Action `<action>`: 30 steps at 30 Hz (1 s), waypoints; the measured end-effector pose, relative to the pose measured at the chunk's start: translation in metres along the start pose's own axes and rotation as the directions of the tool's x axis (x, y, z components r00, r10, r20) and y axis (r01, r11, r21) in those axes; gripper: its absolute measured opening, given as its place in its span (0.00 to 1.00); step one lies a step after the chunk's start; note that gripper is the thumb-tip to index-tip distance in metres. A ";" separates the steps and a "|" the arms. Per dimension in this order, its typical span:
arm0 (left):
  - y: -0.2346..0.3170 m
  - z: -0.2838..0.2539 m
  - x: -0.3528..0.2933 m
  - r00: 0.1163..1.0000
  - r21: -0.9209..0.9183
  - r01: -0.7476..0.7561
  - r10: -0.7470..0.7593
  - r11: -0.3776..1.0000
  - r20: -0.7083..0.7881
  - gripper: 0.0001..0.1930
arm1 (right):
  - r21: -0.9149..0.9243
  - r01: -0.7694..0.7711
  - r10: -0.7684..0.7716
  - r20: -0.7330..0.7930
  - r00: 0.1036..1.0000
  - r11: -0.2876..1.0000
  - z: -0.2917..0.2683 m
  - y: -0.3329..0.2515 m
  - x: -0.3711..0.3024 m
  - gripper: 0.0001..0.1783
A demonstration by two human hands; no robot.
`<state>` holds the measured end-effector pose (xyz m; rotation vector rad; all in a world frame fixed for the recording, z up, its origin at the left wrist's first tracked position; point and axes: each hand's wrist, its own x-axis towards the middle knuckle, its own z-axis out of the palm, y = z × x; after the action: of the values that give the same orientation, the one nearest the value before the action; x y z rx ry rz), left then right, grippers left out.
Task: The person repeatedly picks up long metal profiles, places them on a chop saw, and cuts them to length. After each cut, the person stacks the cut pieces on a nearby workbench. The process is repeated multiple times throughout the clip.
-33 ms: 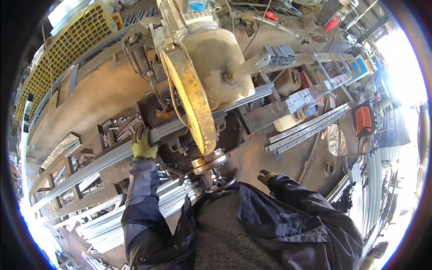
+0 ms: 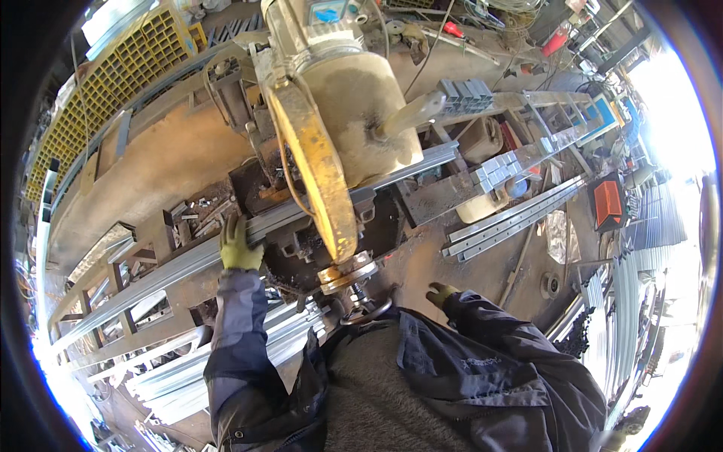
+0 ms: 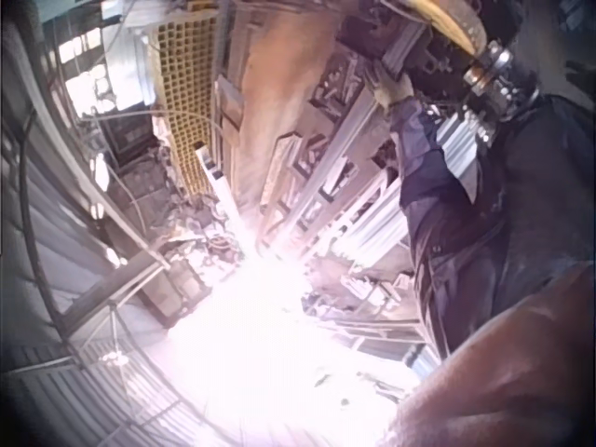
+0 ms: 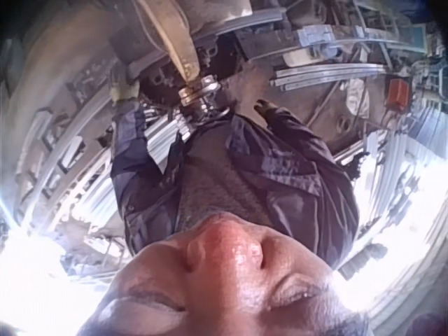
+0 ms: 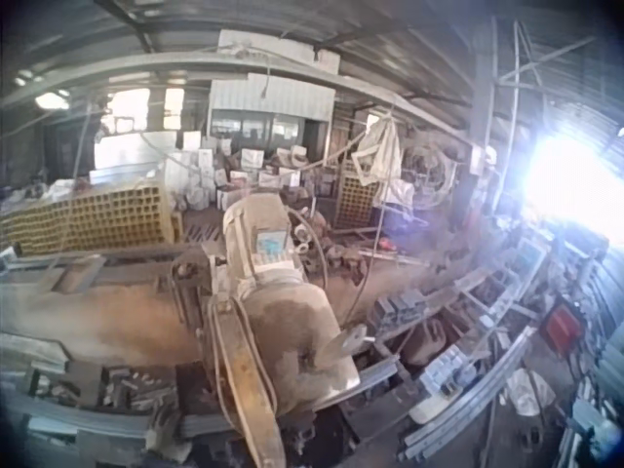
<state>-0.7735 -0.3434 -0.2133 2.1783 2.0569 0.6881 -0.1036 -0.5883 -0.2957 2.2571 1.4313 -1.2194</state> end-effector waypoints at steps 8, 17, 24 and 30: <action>0.173 -0.112 -0.151 0.855 -0.219 0.009 -0.121 0.976 -0.504 0.28 | 0.204 0.213 -0.227 0.047 0.973 0.956 -0.039 -0.004 0.015 0.43; 0.448 -0.052 -0.066 0.911 -0.256 -0.408 0.374 0.876 -0.173 0.27 | 0.078 -0.249 0.240 0.109 0.965 0.965 -0.093 0.261 0.085 0.44; 0.465 0.095 0.055 0.950 -0.097 -0.156 0.176 0.983 0.259 0.43 | 0.164 -0.308 0.313 -0.003 0.950 0.937 -0.116 0.339 0.087 0.43; 0.475 0.190 0.149 0.902 0.088 -0.098 0.052 0.991 0.428 0.56 | 0.328 -0.273 0.256 0.094 0.962 0.904 -0.113 0.274 0.053 0.44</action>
<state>-0.2613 -0.2011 -0.1785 2.2229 1.8243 0.0845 0.1924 -0.6299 -0.3293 2.5149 0.9090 -1.5081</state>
